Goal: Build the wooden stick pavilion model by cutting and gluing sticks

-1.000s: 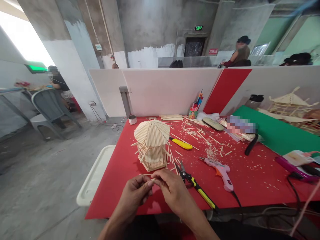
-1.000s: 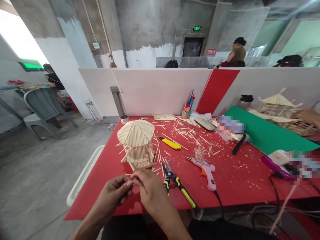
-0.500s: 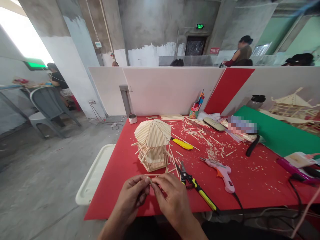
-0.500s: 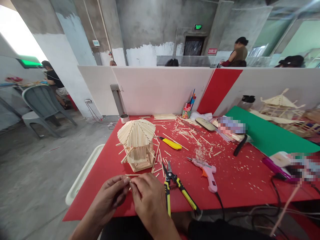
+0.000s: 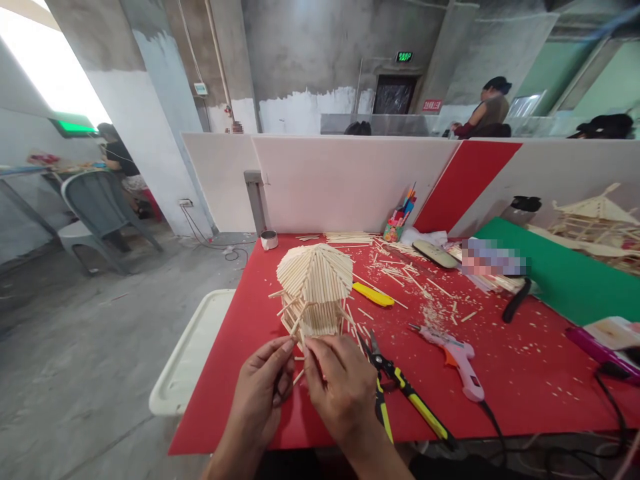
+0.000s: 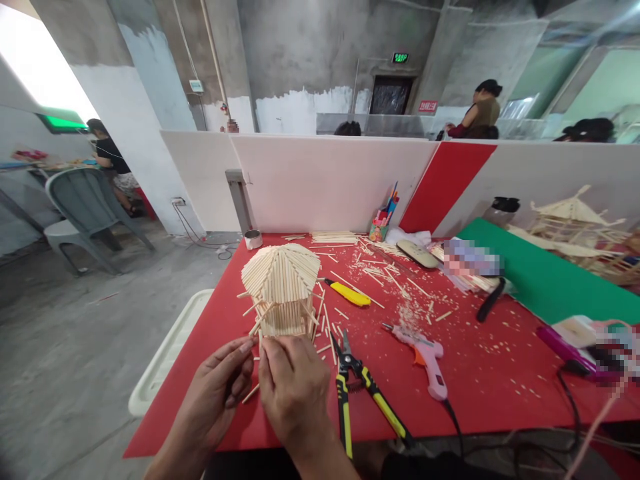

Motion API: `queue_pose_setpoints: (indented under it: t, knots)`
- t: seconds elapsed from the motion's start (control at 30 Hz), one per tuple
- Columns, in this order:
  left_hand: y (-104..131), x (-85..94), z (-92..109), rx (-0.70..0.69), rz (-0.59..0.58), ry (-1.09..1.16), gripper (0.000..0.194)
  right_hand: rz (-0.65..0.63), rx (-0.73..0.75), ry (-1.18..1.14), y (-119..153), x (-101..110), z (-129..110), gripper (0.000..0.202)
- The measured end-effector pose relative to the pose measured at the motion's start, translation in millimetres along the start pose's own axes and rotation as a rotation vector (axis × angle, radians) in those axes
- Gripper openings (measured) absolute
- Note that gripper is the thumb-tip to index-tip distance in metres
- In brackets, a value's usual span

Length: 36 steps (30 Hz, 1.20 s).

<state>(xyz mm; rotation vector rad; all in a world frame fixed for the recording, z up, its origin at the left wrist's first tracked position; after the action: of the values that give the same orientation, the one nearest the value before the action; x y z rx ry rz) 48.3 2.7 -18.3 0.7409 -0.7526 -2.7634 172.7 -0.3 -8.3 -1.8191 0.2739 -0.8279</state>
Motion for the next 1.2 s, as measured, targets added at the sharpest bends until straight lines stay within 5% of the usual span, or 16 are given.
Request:
queue_pose_setpoints:
  t: [0.53,0.77,0.9,1.03,1.2]
  knots:
    - [5,-3.0,-7,0.046,-0.084,0.069,0.032,-0.058,0.105,-0.05,4,3,-3,0.019]
    - [10,-6.9,-31,0.16,-0.136,0.049,0.033,-0.174,0.005,-0.03,38,26,2,0.016]
    - [7,-21.7,-45,0.141,-0.147,-0.004,0.033,-0.47,-0.334,0.419,73,54,26,0.06]
    - [5,-33.9,-51,0.156,-0.158,0.01,0.035,-0.89,-0.619,0.507,87,72,39,0.081]
    - [2,-33.8,-51,0.217,-0.201,0.03,0.035,-0.997,-0.723,0.402,71,73,43,0.077]
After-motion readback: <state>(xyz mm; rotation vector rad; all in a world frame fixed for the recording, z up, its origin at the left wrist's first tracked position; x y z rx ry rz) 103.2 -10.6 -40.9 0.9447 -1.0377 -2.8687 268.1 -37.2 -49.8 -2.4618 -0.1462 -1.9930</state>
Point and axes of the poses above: each hand's wrist, its own y-axis away from the middle knuckle, its own x-axis out of the back of the hand, z = x × y, the point moved 2 cm from there along -y, towards the middle knuckle, and after that the axes turned 13 degrees about x, right-handed, at the moved point
